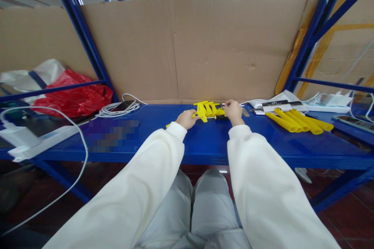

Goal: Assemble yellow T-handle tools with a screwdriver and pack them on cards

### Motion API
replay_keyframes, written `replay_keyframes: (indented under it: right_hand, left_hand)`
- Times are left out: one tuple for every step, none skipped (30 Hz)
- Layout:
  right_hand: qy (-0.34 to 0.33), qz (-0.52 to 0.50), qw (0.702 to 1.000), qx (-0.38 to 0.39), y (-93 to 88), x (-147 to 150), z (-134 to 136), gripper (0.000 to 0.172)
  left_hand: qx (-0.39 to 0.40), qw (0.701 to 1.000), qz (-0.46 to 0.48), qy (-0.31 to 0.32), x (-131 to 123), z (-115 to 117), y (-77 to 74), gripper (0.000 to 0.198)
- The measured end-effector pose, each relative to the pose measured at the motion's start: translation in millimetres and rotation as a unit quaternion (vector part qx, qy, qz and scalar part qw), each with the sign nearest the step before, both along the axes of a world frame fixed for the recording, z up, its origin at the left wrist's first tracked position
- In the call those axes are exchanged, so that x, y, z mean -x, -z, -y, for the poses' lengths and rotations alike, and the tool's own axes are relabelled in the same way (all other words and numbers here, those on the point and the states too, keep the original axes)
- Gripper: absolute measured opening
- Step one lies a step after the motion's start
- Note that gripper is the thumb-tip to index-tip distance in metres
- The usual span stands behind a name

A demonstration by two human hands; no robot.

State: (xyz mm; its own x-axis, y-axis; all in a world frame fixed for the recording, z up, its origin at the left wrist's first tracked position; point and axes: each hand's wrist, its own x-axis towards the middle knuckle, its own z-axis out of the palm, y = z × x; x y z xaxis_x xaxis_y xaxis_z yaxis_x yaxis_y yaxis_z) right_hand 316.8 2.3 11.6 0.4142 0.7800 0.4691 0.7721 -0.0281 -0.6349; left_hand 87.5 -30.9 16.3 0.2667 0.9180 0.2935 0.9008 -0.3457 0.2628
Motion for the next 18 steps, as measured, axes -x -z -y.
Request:
replay_keyframes:
  right_hand:
    - [0.077,0.000,0.997,0.031,-0.8,-9,2,0.021]
    - [0.133,0.006,0.989,0.061,-0.5,-18,4,0.024]
    - [0.169,0.017,0.982,0.083,0.9,-27,7,0.027]
    - [0.192,0.029,0.976,0.097,3.3,-35,9,0.030]
    - [0.206,0.040,0.972,0.101,6.2,-42,12,0.032]
    - [0.215,0.049,0.970,0.097,9.3,-48,14,0.034]
    - [0.220,0.052,0.970,0.094,12.2,-54,16,0.037]
    - [0.224,0.051,0.969,0.095,14.7,-58,18,0.041]
    - [0.227,0.045,0.968,0.100,16.4,-61,19,0.044]
    - [0.228,0.037,0.967,0.106,17.4,-63,19,0.046]
    - [0.228,0.029,0.967,0.112,17.8,-65,19,0.047]
    - [0.224,0.023,0.967,0.117,17.6,-66,18,0.047]
    - [0.219,0.018,0.969,0.118,17.3,-68,17,0.047]
    - [0.213,0.014,0.970,0.117,16.9,-69,16,0.046]
    - [0.207,0.012,0.972,0.114,16.7,-70,15,0.045]
    - [0.204,0.010,0.973,0.112,16.8,-71,13,0.043]
    - [0.202,0.009,0.973,0.111,17.3,-72,12,0.042]
    - [0.203,0.010,0.973,0.111,18.2,-73,11,0.041]
  left_hand:
    - [0.004,1.000,0.000,-0.001,0,0,-0.3,0.027]
    - [0.007,1.000,0.001,-0.001,0,0,-0.6,0.027]
    - [0.008,1.000,0.003,-0.001,-1,0,-0.9,0.027]
    - [0.009,1.000,0.007,-0.001,-1,1,-1.0,0.026]
    - [0.009,1.000,0.012,-0.001,-1,1,-1.1,0.026]
    - [0.008,1.000,0.017,0.000,-1,1,-1.2,0.027]
    - [0.008,1.000,0.021,0.001,-1,1,-1.3,0.027]
    - [0.009,1.000,0.023,0.002,-1,1,-1.4,0.027]
    - [0.011,1.000,0.025,0.003,-1,1,-1.5,0.028]
    - [0.013,1.000,0.025,0.004,-1,2,-1.7,0.029]
    - [0.014,1.000,0.025,0.003,-1,2,-1.8,0.029]
    - [0.015,1.000,0.025,0.003,-1,3,-2.0,0.030]
    - [0.016,1.000,0.025,0.002,-1,3,-2.2,0.030]
    - [0.016,1.000,0.025,0.002,-1,3,-2.2,0.030]
    - [0.015,1.000,0.026,0.002,-1,3,-2.2,0.029]
    - [0.015,1.000,0.027,0.002,-1,3,-2.2,0.028]
    - [0.015,0.999,0.029,0.002,-2,3,-2.1,0.027]
    - [0.014,0.999,0.031,0.003,-2,2,-2.0,0.026]
